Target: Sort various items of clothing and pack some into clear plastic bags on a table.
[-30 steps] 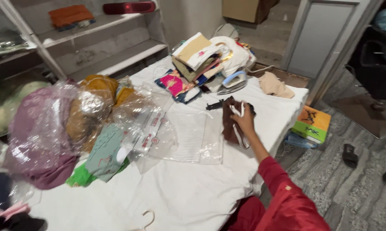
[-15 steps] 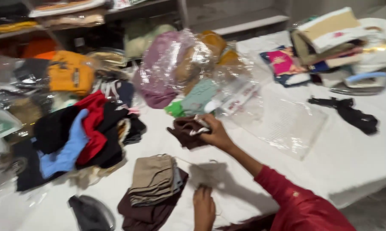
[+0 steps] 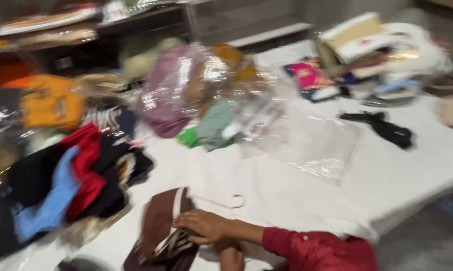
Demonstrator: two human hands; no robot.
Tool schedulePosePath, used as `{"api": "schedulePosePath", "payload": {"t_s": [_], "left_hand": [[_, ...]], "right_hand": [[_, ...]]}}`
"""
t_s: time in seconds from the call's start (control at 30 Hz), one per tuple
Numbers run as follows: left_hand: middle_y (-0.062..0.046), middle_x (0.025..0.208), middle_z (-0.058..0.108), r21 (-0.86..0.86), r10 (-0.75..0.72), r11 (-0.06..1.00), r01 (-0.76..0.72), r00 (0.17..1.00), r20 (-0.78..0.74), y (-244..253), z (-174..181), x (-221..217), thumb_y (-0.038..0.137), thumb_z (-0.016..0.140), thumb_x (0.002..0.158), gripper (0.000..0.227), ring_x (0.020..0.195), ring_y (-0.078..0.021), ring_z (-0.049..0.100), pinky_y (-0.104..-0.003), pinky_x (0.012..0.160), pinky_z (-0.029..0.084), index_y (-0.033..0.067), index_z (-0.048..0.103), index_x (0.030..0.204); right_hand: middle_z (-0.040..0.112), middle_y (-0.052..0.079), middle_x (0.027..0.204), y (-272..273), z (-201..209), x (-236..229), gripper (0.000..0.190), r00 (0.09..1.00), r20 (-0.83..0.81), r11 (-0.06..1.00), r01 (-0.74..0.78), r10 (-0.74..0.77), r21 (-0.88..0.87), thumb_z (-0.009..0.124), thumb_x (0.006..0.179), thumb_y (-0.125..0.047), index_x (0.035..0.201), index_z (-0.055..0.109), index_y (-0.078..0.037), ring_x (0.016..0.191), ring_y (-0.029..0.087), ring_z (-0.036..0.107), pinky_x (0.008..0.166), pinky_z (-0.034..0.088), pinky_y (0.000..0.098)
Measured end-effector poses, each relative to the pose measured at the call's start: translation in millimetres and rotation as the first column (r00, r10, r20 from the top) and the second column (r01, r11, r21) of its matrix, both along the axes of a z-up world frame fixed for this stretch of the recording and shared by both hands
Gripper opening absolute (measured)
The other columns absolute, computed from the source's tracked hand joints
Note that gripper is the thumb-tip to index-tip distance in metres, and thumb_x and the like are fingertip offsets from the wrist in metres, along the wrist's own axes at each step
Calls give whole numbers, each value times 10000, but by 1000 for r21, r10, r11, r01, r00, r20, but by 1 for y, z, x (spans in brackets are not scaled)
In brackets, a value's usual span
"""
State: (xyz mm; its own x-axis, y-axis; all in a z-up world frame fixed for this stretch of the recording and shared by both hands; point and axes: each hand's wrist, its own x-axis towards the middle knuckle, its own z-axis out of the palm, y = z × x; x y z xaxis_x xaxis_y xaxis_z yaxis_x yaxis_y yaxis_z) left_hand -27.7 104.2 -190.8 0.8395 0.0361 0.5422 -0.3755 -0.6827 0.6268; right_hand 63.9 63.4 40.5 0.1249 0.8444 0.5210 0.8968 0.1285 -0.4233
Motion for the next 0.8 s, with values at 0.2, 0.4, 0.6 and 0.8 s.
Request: {"api": "schedulePosePath", "payload": {"t_s": [0.2, 0.4, 0.6, 0.8], "left_hand": [[-204, 1290, 572, 127, -74, 989, 75, 997, -10, -60, 19, 78, 156, 631, 774, 442, 1263, -386, 494, -521, 1085, 376, 97, 655, 1212], [-190, 1332, 562, 197, -274, 941, 277, 961, -40, -203, 116, 163, 154, 673, 771, 446, 1338, -439, 420, -569, 1103, 283, 121, 677, 1216], [-166, 1407, 519, 195, -252, 931, 310, 929, -272, -276, 149, 211, 315, 642, 904, 568, 1312, -380, 431, -543, 1063, 319, 64, 533, 1401], [-48, 1208, 596, 334, -31, 924, 186, 907, -420, -295, 123, 253, 388, 568, 961, 593, 1093, -275, 565, -471, 772, 522, 92, 466, 1465]], "right_hand": [[560, 131, 1432, -164, -26, 95, 354, 859, -255, 889, 458, -444, -3, 642, 957, -128, 1311, 632, -113, 1360, 309, 513, 1143, 425, 464], [678, 52, 1143, -354, -76, 206, 260, 339, -602, 355, 930, -722, 97, 618, 889, 15, 1098, 723, -98, 1008, 172, 666, 753, 561, 298], [670, 73, 1113, -493, -84, 241, 273, 54, -526, -59, 979, -849, 195, 615, 860, 50, 1070, 723, -86, 993, 197, 666, 748, 538, 297], [640, 103, 1136, -521, -80, 286, 270, 1, -512, -24, 999, -859, 42, 648, 906, -14, 1161, 678, -97, 1000, 242, 657, 804, 531, 332]]}}
